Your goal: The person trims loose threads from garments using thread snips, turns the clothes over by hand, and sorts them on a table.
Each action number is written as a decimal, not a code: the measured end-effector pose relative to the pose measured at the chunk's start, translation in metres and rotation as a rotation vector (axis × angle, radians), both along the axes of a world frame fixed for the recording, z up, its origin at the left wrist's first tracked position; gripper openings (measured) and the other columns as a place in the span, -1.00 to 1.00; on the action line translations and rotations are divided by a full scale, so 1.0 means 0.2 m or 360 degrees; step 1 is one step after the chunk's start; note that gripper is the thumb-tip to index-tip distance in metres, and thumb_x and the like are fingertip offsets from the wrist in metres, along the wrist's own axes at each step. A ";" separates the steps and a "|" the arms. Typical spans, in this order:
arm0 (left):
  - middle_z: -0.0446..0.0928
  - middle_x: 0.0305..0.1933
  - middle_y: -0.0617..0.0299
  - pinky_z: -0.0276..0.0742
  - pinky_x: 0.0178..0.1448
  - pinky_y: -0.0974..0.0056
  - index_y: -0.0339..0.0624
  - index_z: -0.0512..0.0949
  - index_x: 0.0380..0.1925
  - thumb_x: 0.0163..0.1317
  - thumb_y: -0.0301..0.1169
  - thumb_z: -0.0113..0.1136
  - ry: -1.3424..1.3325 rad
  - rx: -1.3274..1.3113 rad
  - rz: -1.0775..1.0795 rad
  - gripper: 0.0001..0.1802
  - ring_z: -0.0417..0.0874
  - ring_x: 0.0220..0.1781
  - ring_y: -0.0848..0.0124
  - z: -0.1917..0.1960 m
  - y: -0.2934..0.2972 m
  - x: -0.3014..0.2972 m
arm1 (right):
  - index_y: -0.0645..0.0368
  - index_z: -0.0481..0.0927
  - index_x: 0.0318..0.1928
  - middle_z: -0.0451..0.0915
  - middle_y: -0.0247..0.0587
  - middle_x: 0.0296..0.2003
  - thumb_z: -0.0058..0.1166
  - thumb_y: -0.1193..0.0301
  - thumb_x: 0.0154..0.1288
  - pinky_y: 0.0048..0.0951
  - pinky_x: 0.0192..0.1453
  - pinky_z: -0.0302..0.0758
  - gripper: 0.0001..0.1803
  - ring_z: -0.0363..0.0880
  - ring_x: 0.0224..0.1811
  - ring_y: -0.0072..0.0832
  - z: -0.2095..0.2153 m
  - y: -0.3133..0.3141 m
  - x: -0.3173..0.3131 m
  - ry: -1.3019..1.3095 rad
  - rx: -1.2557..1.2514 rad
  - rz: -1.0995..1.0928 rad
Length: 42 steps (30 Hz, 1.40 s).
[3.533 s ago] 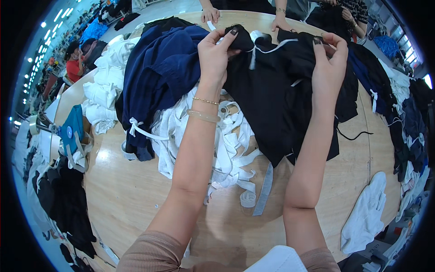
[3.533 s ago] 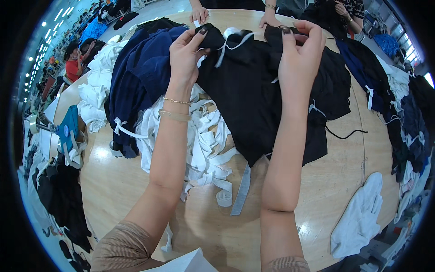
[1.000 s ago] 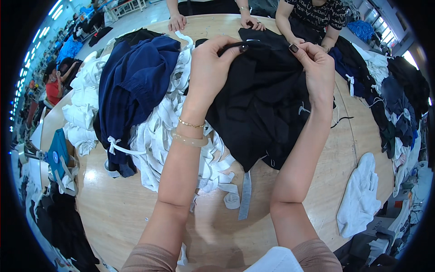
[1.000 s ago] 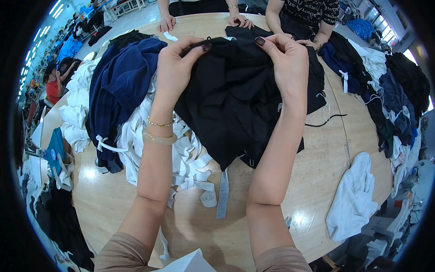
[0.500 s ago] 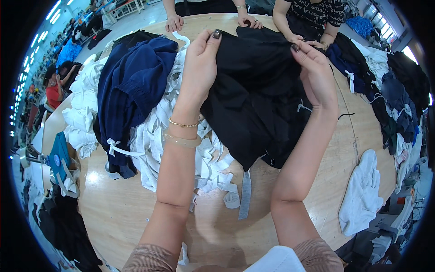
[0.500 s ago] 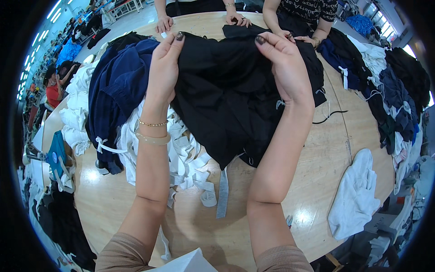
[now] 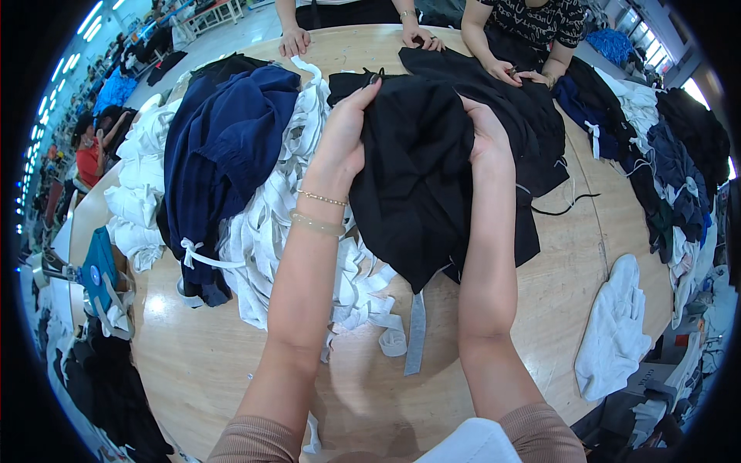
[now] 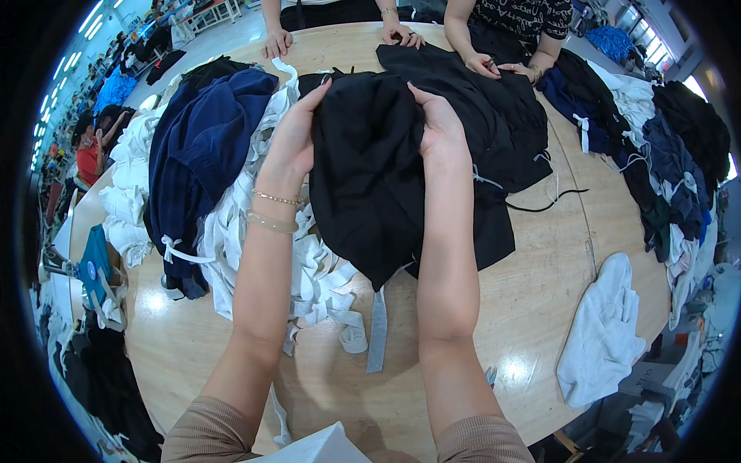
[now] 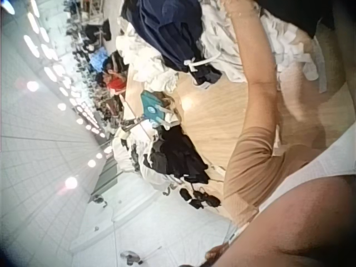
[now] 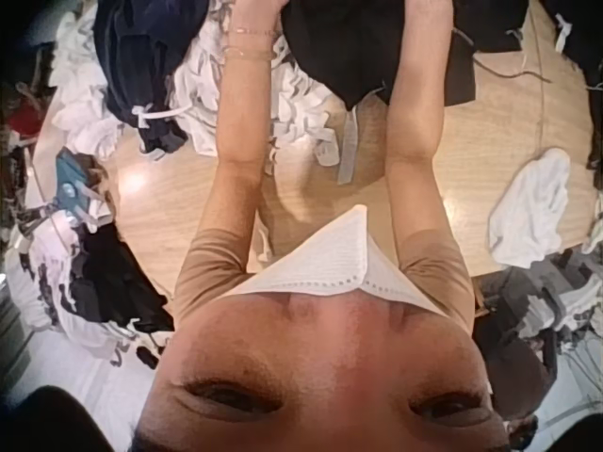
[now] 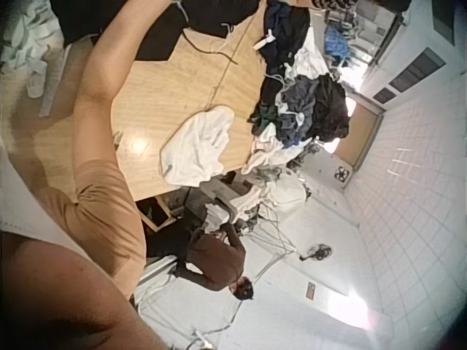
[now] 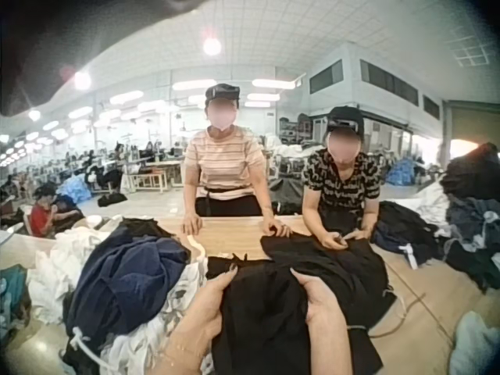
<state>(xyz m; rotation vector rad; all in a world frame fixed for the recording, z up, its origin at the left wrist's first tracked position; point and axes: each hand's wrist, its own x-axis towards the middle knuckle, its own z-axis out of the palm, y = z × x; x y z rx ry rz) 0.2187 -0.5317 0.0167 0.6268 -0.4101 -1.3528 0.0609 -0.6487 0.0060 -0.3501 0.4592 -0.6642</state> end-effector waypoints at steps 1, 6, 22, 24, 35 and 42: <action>0.60 -0.18 0.07 0.58 -0.06 0.33 -0.37 0.52 -0.17 0.32 -0.36 0.01 0.0001 0.0000 0.0000 -0.73 0.64 -0.19 0.35 -0.03 -0.01 0.01 | 0.35 0.55 -0.18 0.62 -0.05 -0.21 -0.04 0.41 0.32 -0.29 -0.04 0.60 -0.77 0.64 -0.20 -0.29 0.00 0.00 0.00 0.0033 0.0009 -0.0045; 0.58 -0.14 0.02 0.56 0.03 0.23 -0.37 0.50 -0.15 0.37 -0.30 -0.09 0.0257 0.0005 -0.0149 -0.68 0.63 -0.15 0.27 -0.03 -0.01 0.01 | 0.30 0.58 -0.18 0.64 -0.12 -0.22 0.01 0.37 0.31 -0.31 -0.05 0.60 -0.77 0.65 -0.21 -0.33 0.04 0.03 -0.05 0.0069 -0.0093 -0.0013; 0.59 -0.24 0.20 0.52 -0.11 0.39 -0.30 0.51 -0.21 0.35 -0.31 -0.02 -0.0221 -0.0039 0.0191 -0.74 0.61 -0.24 0.47 0.03 0.01 -0.04 | 0.32 0.56 -0.20 0.64 -0.26 -0.27 0.00 0.39 0.33 -0.54 -0.17 0.56 -0.78 0.61 -0.35 -0.51 0.03 -0.10 -0.14 0.0176 -0.0416 0.0123; 0.59 -0.25 0.20 0.51 -0.11 0.40 -0.31 0.52 -0.22 0.35 -0.31 -0.02 -0.0249 -0.0044 0.0218 -0.74 0.61 -0.25 0.48 0.03 0.02 -0.03 | 0.31 0.56 -0.21 0.65 -0.24 -0.30 0.03 0.37 0.31 -0.52 -0.19 0.57 -0.77 0.62 -0.38 -0.47 0.05 -0.06 -0.12 0.0213 -0.0367 0.0129; 0.59 -0.23 0.14 0.50 -0.11 0.41 -0.37 0.53 -0.20 0.35 -0.31 -0.03 -0.0283 -0.0026 0.0159 -0.70 0.61 -0.22 0.44 -0.01 0.00 0.00 | 0.33 0.57 -0.22 0.65 -0.13 -0.32 0.02 0.36 0.31 -0.44 -0.17 0.60 -0.76 0.64 -0.37 -0.40 0.11 0.01 -0.14 0.0048 -0.0345 0.0299; 0.59 -0.22 0.13 0.51 -0.13 0.41 -0.39 0.54 -0.22 0.32 -0.35 -0.02 -0.0317 0.0054 0.0177 -0.72 0.61 -0.25 0.45 -0.02 0.00 0.01 | 0.37 0.54 -0.16 0.64 -0.08 -0.25 -0.10 0.39 0.36 -0.41 -0.11 0.60 -0.73 0.64 -0.26 -0.37 0.16 0.09 -0.13 0.0085 -0.0365 0.0197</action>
